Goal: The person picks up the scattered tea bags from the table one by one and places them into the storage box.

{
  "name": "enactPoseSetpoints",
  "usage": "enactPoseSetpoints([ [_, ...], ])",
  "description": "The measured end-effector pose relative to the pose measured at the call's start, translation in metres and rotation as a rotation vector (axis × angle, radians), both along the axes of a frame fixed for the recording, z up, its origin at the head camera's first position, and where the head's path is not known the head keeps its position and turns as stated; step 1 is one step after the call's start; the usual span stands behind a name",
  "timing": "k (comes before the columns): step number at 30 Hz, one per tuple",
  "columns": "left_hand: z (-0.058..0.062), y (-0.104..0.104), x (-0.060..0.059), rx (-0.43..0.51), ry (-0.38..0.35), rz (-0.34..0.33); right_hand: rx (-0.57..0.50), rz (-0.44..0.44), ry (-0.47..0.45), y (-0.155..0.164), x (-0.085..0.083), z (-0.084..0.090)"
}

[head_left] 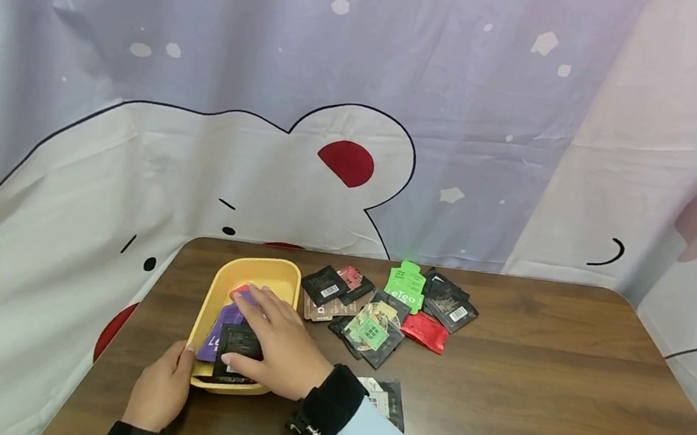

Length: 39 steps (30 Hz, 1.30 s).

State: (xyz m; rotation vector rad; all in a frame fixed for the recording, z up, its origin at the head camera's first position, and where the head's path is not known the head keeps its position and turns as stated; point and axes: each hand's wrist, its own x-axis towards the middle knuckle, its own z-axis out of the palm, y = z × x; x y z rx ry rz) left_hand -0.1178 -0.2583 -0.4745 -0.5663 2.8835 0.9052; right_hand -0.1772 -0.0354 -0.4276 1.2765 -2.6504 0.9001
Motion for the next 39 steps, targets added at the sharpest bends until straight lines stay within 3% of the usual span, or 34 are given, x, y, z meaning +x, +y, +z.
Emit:
enactPoseSetpoints([
  [8, 0.0, -0.001, -0.001, -0.001, -0.006, -0.004, 0.075, -0.031, -0.104, 0.041, 0.002, -0.001],
  [22, 0.002, 0.0, 0.0, -0.003, -0.014, -0.007, 0.235, -0.051, -0.184, 0.119, 0.002, -0.033],
  [32, 0.002, 0.002, -0.002, 0.003, -0.034, 0.005, 0.32, -0.078, -0.171, 0.152, 0.012, -0.041],
  [39, 0.002, 0.002, -0.002, 0.005, -0.043, 0.008, 0.348, -0.083, -0.098, 0.159, 0.015, -0.045],
])
